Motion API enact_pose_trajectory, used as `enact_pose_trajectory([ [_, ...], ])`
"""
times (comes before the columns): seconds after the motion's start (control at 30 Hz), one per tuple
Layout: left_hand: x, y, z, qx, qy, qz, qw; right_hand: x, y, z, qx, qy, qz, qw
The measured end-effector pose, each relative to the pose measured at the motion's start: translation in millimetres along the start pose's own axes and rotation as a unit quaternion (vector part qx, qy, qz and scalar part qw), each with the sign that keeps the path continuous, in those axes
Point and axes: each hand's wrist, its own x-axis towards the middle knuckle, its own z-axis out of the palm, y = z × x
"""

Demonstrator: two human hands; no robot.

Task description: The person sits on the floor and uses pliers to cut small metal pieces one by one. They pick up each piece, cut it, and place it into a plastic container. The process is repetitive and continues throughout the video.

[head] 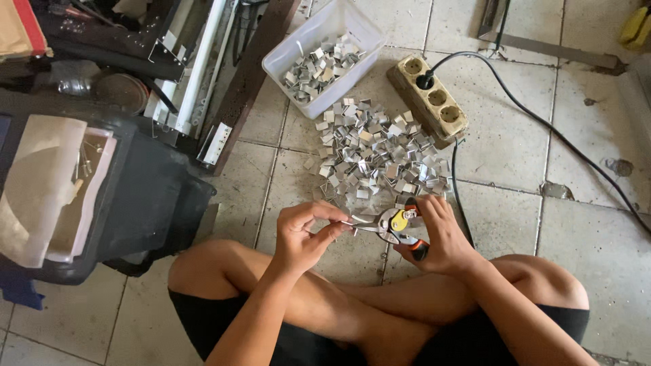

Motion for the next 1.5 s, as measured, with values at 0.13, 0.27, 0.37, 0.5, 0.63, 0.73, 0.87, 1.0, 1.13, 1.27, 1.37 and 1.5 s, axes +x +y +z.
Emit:
enact_pose_trajectory([
  [0.13,4,6,0,0.002,0.001,0.005,1.0,-6,9,3,0.02,0.001,-0.001,1.0],
  [0.27,4,6,-3,0.009,-0.016,0.026,1.0,-9,8,6,-0.056,-0.008,-0.004,0.998],
  [0.37,2,6,-3,0.015,-0.015,0.021,1.0,-19,25,18,-0.079,-0.004,-0.004,0.997],
  [0.5,-4,-4,2,-0.023,-0.014,0.005,1.0,-25,47,34,-0.031,0.027,-0.01,0.999],
  [0.63,-1,-7,4,0.01,0.005,-0.002,1.0,-6,19,15,-0.028,0.049,-0.005,0.998],
  [0.73,4,-13,0,0.038,0.05,0.019,0.998,-2,11,6,-0.044,0.051,0.029,0.997],
  [0.87,31,-28,-11,0.167,0.094,-0.013,0.981,-1,30,8,-0.026,0.065,0.092,0.993],
  [1.0,101,-60,-20,0.284,0.109,0.048,0.951,0,52,9,0.008,0.077,0.144,0.987],
  [1.13,196,-91,-38,0.394,0.164,0.137,0.894,3,52,3,0.011,0.083,0.196,0.977],
  [1.27,214,-113,-49,0.402,0.199,0.198,0.872,6,48,-1,0.039,0.071,0.237,0.968],
  [1.37,163,-126,-39,0.444,0.164,0.174,0.864,10,47,-1,0.061,0.055,0.255,0.963],
  [1.5,61,-164,-67,0.522,0.051,-0.02,0.851,8,50,4,0.058,0.031,0.249,0.966],
])
